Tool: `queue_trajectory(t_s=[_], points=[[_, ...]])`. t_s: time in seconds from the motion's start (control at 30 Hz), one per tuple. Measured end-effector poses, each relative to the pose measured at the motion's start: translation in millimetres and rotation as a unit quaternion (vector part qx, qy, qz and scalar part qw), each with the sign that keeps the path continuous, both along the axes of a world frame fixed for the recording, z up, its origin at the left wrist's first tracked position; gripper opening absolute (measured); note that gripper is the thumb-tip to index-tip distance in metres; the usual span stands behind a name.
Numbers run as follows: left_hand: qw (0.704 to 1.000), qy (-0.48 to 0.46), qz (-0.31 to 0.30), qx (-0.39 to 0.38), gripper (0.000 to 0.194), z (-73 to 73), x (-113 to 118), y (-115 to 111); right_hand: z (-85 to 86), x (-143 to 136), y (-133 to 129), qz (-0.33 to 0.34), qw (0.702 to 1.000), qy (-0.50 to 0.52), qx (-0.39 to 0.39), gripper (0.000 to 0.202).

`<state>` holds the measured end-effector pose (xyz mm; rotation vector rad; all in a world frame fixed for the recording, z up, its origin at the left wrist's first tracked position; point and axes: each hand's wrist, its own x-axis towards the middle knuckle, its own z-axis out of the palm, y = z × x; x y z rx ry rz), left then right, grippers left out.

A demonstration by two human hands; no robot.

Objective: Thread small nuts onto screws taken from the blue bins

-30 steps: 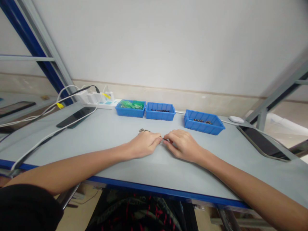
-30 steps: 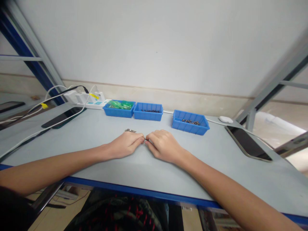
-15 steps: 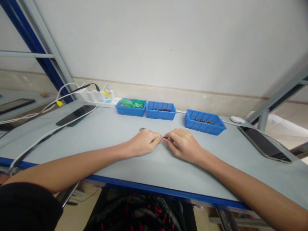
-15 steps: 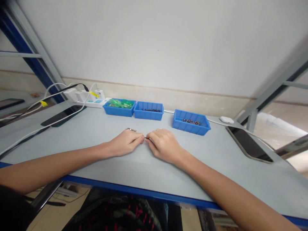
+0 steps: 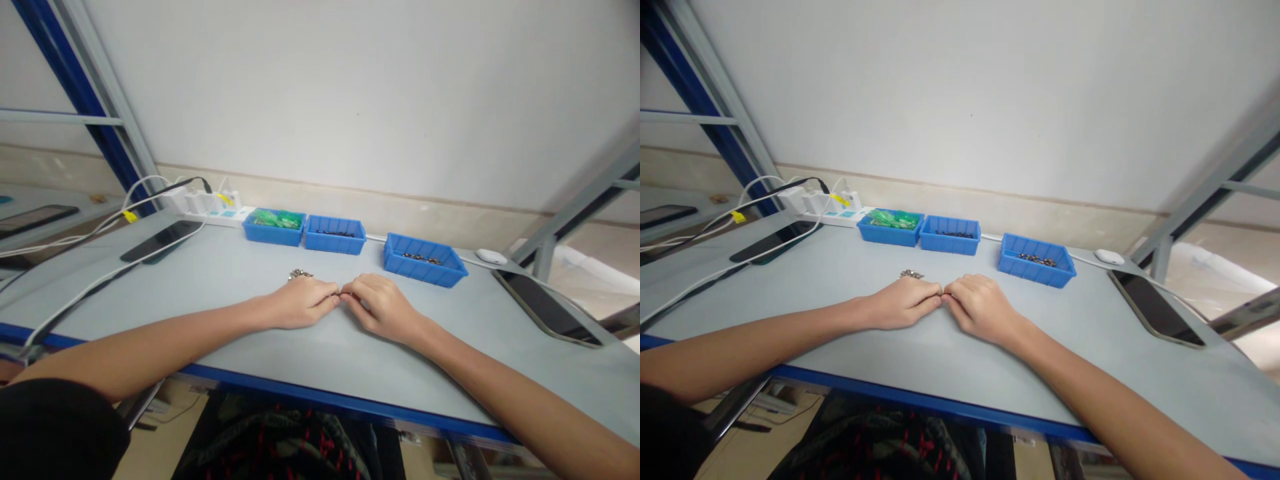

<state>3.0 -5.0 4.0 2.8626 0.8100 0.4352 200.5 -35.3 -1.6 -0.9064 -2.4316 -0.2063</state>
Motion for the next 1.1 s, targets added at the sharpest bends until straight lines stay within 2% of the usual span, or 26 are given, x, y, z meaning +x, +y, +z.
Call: queue_trajectory(t_s=[0.23, 0.43, 0.93, 1.1], points=[[1.0, 0.007, -0.017, 0.0, 0.03, 1.4, -1.5, 1.4, 0.7, 0.1, -1.2, -0.012, 1.0, 0.011, -0.019, 0.016], [1.0, 0.018, -0.024, 0.002, 0.027, 0.3, -2.0, 2.3, -0.6, 1.0, -0.9, 0.011, 1.0, 0.0, -0.018, 0.013], [1.0, 0.005, -0.002, -0.006, 0.019, 0.0, -1.9, 1.6, -1.2, 0.6, 2.5, -0.005, 0.999, -0.03, -0.017, 0.026], [1.0, 0.008, -0.016, -0.005, 0.019, 0.3, -2.7, 2.7, -2.1, 1.4, 2.5, 0.003, 0.999, -0.035, -0.018, 0.026]])
